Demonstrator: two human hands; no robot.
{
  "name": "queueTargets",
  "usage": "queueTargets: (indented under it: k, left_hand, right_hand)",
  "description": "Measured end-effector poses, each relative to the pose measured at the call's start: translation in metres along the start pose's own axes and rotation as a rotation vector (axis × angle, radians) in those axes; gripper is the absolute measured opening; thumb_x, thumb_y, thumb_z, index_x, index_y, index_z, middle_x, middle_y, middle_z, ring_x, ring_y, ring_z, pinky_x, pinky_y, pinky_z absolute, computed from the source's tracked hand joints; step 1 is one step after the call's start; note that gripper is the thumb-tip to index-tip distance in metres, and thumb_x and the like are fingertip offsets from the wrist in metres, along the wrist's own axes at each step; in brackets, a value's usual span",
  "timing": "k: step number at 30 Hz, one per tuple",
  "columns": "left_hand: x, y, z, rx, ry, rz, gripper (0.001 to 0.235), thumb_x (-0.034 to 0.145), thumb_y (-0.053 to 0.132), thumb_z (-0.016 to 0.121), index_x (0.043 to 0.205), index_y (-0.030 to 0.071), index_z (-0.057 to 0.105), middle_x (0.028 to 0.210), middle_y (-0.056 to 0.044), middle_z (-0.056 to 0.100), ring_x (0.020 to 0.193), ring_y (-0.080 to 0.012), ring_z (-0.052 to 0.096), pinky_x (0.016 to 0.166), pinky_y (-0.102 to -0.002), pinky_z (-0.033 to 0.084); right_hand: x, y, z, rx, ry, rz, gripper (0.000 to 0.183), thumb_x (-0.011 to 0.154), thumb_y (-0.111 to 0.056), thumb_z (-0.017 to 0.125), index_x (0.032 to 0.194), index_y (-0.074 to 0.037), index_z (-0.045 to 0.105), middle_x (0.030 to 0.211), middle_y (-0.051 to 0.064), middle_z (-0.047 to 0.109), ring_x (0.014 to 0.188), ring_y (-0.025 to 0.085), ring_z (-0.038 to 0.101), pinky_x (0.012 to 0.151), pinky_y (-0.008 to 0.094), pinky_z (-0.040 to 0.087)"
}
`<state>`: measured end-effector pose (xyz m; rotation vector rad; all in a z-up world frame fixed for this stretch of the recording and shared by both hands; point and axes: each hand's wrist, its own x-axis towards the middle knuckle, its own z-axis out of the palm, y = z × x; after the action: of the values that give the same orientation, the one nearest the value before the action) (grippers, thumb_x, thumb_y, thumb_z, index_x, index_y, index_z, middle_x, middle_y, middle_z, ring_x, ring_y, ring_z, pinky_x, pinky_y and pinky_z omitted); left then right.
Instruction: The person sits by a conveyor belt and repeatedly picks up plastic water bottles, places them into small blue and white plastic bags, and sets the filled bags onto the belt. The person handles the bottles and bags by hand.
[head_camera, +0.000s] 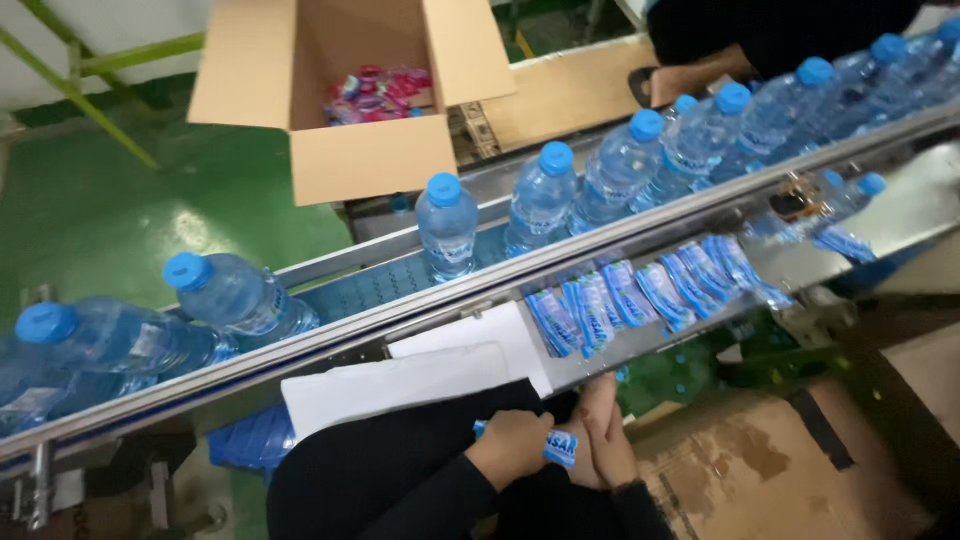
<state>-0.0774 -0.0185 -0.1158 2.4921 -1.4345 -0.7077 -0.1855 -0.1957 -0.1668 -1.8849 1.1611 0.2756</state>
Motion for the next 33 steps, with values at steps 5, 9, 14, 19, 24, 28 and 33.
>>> queueTargets:
  k: [5, 9, 14, 19, 24, 28, 33]
  left_hand:
    - [-0.003, 0.004, -0.008, -0.083, -0.049, 0.042, 0.032, 0.092, 0.038, 0.065, 0.109, 0.011, 0.059, 0.099, -0.014, 0.070, 0.083, -0.0438, 0.069, 0.068, -0.060, 0.051]
    - [0.002, 0.004, 0.014, 0.000, 0.122, 0.068, 0.024, 0.091, 0.034, 0.060, 0.100, 0.013, 0.064, 0.089, -0.014, 0.072, 0.074, -0.0427, 0.071, 0.061, -0.057, 0.053]
    - [0.006, 0.003, 0.021, 0.004, 0.086, 0.057, 0.027, 0.093, 0.035, 0.058, 0.103, 0.011, 0.064, 0.090, -0.016, 0.072, 0.074, -0.0435, 0.072, 0.059, -0.058, 0.054]
    - [0.002, 0.002, 0.020, -0.013, 0.107, 0.089, 0.024, 0.092, 0.032, 0.061, 0.107, 0.014, 0.063, 0.090, -0.010, 0.071, 0.073, -0.0376, 0.070, 0.063, -0.053, 0.051]
    - [-0.001, 0.006, -0.005, -0.057, -0.096, 0.054, 0.028, 0.094, 0.024, 0.062, 0.121, 0.015, 0.060, 0.091, -0.009, 0.070, 0.081, -0.0353, 0.071, 0.070, -0.050, 0.054]
    - [0.008, 0.000, 0.021, -0.036, 0.040, 0.026, 0.022, 0.091, 0.025, 0.063, 0.108, 0.011, 0.063, 0.098, -0.017, 0.071, 0.083, -0.0418, 0.071, 0.069, -0.055, 0.055]
    - [0.008, 0.002, 0.017, -0.033, 0.064, 0.014, 0.023, 0.092, 0.029, 0.063, 0.107, 0.011, 0.063, 0.097, -0.017, 0.071, 0.082, -0.0417, 0.071, 0.069, -0.056, 0.055]
  right_hand:
    - [0.011, 0.043, 0.028, -0.036, 0.181, -0.283, 0.103, 0.088, -0.050, 0.060, 0.164, -0.001, 0.009, 0.162, 0.031, 0.028, 0.148, 0.043, 0.034, 0.116, 0.046, 0.033]
    - [0.018, 0.079, 0.047, -0.279, 0.305, -0.585, 0.105, 0.083, -0.040, 0.066, 0.165, -0.006, 0.009, 0.144, 0.038, 0.039, 0.128, 0.059, 0.044, 0.101, 0.058, 0.042]
    - [0.005, 0.099, 0.079, -0.707, 0.514, -0.640, 0.093, 0.080, -0.059, 0.057, 0.163, -0.034, 0.025, 0.171, 0.027, 0.015, 0.150, 0.053, 0.026, 0.102, 0.059, 0.040]
    - [-0.043, 0.042, 0.060, -0.340, 0.316, -0.691, 0.064, 0.093, -0.031, 0.052, 0.156, -0.023, 0.043, 0.164, 0.008, 0.035, 0.156, 0.037, 0.021, 0.123, 0.052, 0.017]
    - [-0.026, 0.035, 0.057, -0.161, 0.263, -0.920, 0.057, 0.097, -0.048, 0.042, 0.140, -0.015, 0.060, 0.145, 0.009, 0.061, 0.141, 0.029, 0.050, 0.125, 0.052, 0.020]
    - [-0.020, 0.031, 0.058, -0.117, 0.347, -0.980, 0.044, 0.092, -0.040, 0.049, 0.123, -0.015, 0.068, 0.125, 0.006, 0.072, 0.125, 0.027, 0.062, 0.121, 0.049, 0.028]
    - [-0.026, 0.024, 0.055, -0.080, 0.353, -0.938, 0.039, 0.086, -0.032, 0.052, 0.115, -0.015, 0.072, 0.116, 0.006, 0.075, 0.119, 0.028, 0.065, 0.117, 0.051, 0.033]
